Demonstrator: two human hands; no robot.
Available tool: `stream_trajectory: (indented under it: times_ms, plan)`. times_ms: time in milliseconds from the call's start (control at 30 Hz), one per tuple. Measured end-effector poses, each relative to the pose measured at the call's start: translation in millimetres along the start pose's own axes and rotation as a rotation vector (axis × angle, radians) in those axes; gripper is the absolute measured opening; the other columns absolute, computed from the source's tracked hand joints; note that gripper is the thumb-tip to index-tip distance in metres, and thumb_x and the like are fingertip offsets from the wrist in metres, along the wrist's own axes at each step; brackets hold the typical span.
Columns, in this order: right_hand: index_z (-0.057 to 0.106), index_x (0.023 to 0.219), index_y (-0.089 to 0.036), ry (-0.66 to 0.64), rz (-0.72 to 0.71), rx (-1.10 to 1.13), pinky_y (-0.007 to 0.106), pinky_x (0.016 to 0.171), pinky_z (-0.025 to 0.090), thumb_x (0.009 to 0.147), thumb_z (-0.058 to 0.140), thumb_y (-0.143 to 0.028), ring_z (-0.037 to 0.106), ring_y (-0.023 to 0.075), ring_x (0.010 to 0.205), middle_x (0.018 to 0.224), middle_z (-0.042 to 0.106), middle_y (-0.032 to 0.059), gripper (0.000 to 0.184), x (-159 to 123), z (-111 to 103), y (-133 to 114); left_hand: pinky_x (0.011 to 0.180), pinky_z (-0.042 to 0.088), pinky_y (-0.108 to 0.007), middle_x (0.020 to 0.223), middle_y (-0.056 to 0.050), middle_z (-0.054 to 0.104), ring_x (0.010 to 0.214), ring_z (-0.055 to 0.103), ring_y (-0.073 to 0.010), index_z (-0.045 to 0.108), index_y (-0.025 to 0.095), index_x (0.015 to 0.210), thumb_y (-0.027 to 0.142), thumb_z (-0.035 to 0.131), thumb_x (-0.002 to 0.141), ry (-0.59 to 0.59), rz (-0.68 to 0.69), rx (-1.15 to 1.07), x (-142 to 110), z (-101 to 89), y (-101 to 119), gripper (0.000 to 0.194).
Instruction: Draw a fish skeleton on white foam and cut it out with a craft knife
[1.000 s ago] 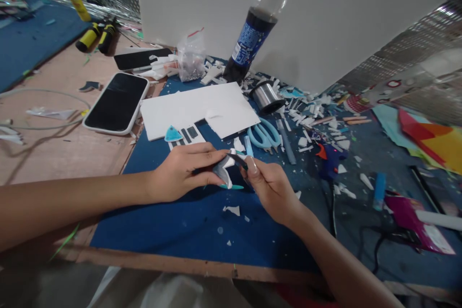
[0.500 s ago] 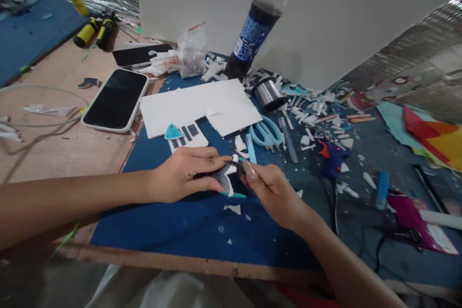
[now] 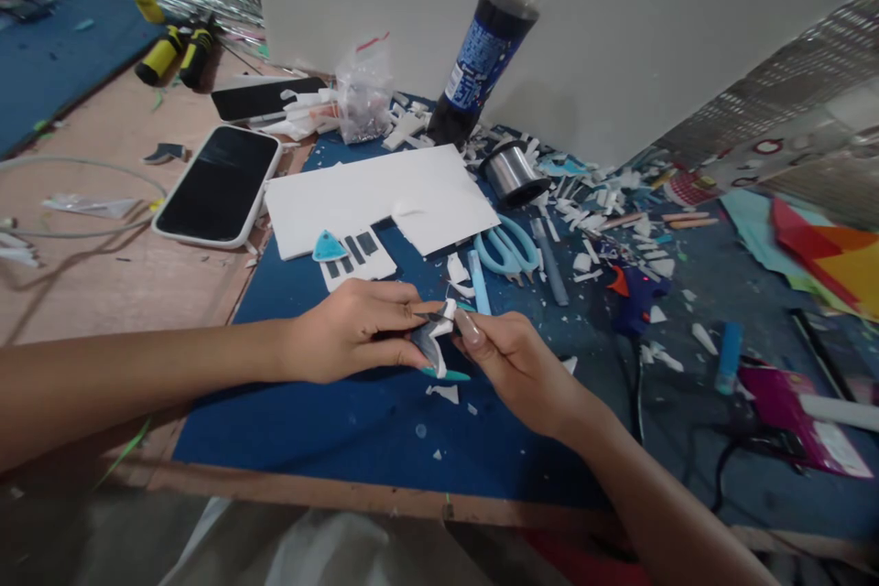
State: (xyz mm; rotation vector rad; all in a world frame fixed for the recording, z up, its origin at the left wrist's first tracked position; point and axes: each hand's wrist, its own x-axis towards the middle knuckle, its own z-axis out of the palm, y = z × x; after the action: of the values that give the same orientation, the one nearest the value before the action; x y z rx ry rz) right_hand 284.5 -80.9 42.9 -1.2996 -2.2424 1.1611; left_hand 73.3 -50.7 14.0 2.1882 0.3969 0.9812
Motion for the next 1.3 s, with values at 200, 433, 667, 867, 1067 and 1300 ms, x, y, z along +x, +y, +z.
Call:
stream_trajectory:
  times_ms: [200, 433, 667, 867, 1067, 1300]
  plan:
    - [0.033, 0.063, -0.018, -0.01, 0.002, 0.005, 0.022, 0.047, 0.023, 0.096, 0.029, -0.038, 0.027, 0.0051, 0.045, 0.052, 0.028, -0.0061, 0.039, -0.7, 1.6, 1.3, 0.058, 0.048, -0.021, 0.074, -0.008, 0.062, 0.063, 0.055, -0.0113, 0.064, 0.008, 0.083, 0.031, 0.049, 0.091, 0.007, 0.042, 0.001, 1.9, -1.0, 0.4, 0.028]
    - [0.031, 0.061, -0.018, -0.028, 0.009, -0.007, 0.022, 0.047, 0.023, 0.096, 0.027, -0.04, 0.028, 0.0046, 0.044, 0.051, 0.027, -0.0059, 0.042, -0.3, 0.7, -0.8, 0.055, 0.046, -0.022, 0.067, -0.007, 0.059, 0.06, 0.052, -0.0118, 0.063, 0.007, 0.076, 0.03, 0.051, 0.09, -0.012, 0.047, -0.027, 2.1, 0.5, -1.3, 0.029]
    - [0.028, 0.059, -0.018, -0.053, -0.011, 0.001, 0.023, 0.047, 0.022, 0.096, 0.026, -0.042, 0.027, 0.0051, 0.045, 0.051, 0.027, -0.0054, 0.044, -0.2, 0.9, 0.7, 0.053, 0.044, -0.022, 0.059, -0.003, 0.051, 0.057, 0.051, -0.0117, 0.061, 0.01, 0.068, 0.031, 0.051, 0.09, -0.042, 0.023, -0.092, 1.5, 0.5, -2.6, 0.032]
    - [0.029, 0.058, -0.018, -0.056, -0.012, -0.025, 0.022, 0.047, 0.022, 0.095, 0.025, -0.044, 0.027, 0.005, 0.045, 0.051, 0.027, -0.0054, 0.045, -0.4, 1.2, -0.1, 0.053, 0.045, -0.022, 0.062, -0.003, 0.052, 0.056, 0.05, -0.011, 0.065, 0.007, 0.091, 0.032, 0.049, 0.09, -0.041, 0.019, -0.135, 2.8, 0.0, -1.1, 0.029]
    - [0.029, 0.057, -0.018, -0.047, -0.017, -0.031, 0.022, 0.047, 0.023, 0.094, 0.024, -0.048, 0.028, 0.0057, 0.044, 0.05, 0.028, -0.005, 0.048, 0.2, 0.8, -3.8, 0.055, 0.045, -0.021, 0.067, -0.002, 0.053, 0.059, 0.052, -0.0111, 0.053, 0.014, 0.125, 0.033, 0.049, 0.09, -0.06, 0.007, -0.183, -0.8, 1.8, -4.7, 0.039]
    - [0.031, 0.057, -0.018, -0.065, -0.046, -0.017, 0.022, 0.047, 0.022, 0.095, 0.024, -0.047, 0.027, 0.0051, 0.044, 0.05, 0.027, -0.0055, 0.048, -0.1, 0.3, -1.4, 0.058, 0.047, -0.02, 0.068, -0.003, 0.053, 0.062, 0.054, -0.0111, 0.05, 0.013, 0.128, 0.032, 0.047, 0.091, -0.073, 0.019, -0.197, 0.0, 1.1, -4.1, 0.042]
